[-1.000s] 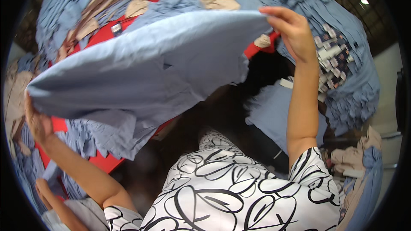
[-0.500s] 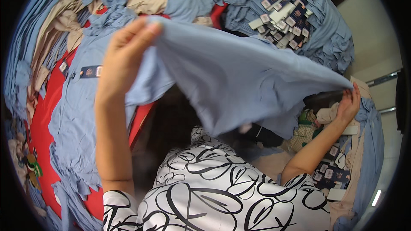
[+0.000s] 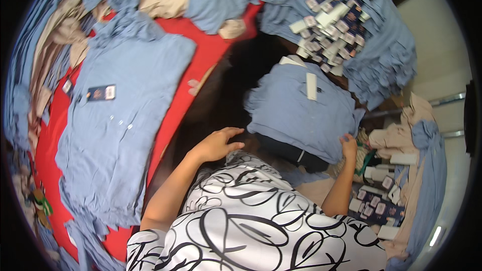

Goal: The person folds light blue shirts one by one on a red table, smoothing the fabric and folding the sleeves before stacking them.

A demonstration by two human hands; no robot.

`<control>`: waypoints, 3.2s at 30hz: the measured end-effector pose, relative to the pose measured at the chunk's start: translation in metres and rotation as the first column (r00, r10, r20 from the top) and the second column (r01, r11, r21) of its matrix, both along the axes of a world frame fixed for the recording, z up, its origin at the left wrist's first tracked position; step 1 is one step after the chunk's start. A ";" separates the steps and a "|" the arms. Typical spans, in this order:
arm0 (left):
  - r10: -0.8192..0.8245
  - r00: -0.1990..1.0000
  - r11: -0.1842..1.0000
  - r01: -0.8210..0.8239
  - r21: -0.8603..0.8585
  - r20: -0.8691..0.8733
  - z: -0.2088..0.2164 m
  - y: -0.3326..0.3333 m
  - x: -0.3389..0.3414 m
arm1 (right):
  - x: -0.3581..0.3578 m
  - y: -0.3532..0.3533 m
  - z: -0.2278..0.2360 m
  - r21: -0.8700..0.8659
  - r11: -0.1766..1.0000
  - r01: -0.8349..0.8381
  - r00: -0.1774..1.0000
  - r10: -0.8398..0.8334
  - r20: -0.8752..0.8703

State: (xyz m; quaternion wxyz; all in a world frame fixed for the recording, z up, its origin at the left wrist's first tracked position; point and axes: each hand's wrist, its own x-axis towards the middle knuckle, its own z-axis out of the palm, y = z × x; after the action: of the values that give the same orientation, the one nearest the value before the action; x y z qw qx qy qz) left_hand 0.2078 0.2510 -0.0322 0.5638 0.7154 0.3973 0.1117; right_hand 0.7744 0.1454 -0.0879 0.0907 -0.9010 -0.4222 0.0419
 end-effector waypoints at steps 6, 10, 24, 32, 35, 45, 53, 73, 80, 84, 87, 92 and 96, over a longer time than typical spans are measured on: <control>0.675 0.709 0.628 -0.696 0.348 0.201 0.035 -0.075 -0.097 | -0.354 0.117 0.147 0.629 0.567 -0.533 0.404 0.823 -0.400; 0.929 0.279 0.030 -0.709 0.704 0.242 0.035 -0.123 -0.165 | -0.474 0.078 0.278 0.911 -0.411 -0.037 -0.280 0.879 0.386; 0.928 -0.367 -0.285 -0.574 0.768 0.069 0.009 -0.240 -0.208 | -0.548 0.076 0.261 0.883 -0.462 0.087 -0.650 0.645 0.402; 0.981 -0.156 -0.173 -0.475 0.863 0.111 0.049 -0.149 -0.249 | -0.710 0.253 0.108 0.657 -0.332 -0.677 -0.392 0.918 0.060; 0.996 0.010 -0.074 -0.445 0.893 0.088 0.046 -0.091 -0.303 | -0.763 0.305 0.099 0.598 -0.464 -0.654 -0.447 0.874 0.189; 0.726 0.133 0.576 -0.654 0.491 -0.674 0.100 -0.043 -0.334 | -0.784 0.339 0.092 0.310 -0.556 -0.771 -0.619 0.770 -0.156; 0.837 0.388 0.530 -0.747 0.400 -0.385 0.121 -0.023 -0.365 | -0.828 0.356 0.112 0.384 -0.537 -0.751 -0.604 0.794 -0.069; 1.000 0.009 -0.021 -0.427 0.904 0.028 0.096 0.010 -0.368 | -0.853 0.350 0.161 0.389 -0.557 -0.734 -0.613 0.790 -0.024; 0.973 -0.106 0.085 -0.665 0.742 -0.207 0.064 -0.003 -0.399 | -0.833 0.338 0.102 0.468 -0.570 -0.676 -0.694 0.705 -0.145; 0.969 -0.243 -0.156 -0.441 0.884 0.050 0.066 0.016 -0.418 | -0.842 0.335 0.092 0.433 -0.624 -0.651 -0.681 0.731 0.030; 0.946 -0.315 -0.214 -0.434 0.875 0.075 0.055 0.013 -0.428 | -0.846 0.337 0.101 0.535 -0.562 -0.631 -0.602 0.790 0.120; 0.989 -0.150 -0.132 -0.901 0.414 -0.012 0.059 -0.016 -0.430 | -0.850 0.409 0.084 0.521 -0.331 -0.787 -0.365 0.930 0.041; 0.998 -0.061 -0.065 -0.846 0.529 0.025 0.045 -0.015 -0.448 | -0.860 0.437 0.082 0.315 -0.282 -0.906 -0.388 0.851 -0.355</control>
State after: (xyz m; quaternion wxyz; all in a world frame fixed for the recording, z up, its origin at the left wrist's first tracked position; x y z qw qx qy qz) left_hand -0.2406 0.2360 0.0128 0.0740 0.3231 0.8496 0.4101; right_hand -0.0861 0.5828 -0.0059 0.0638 -0.1539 -0.9276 0.3343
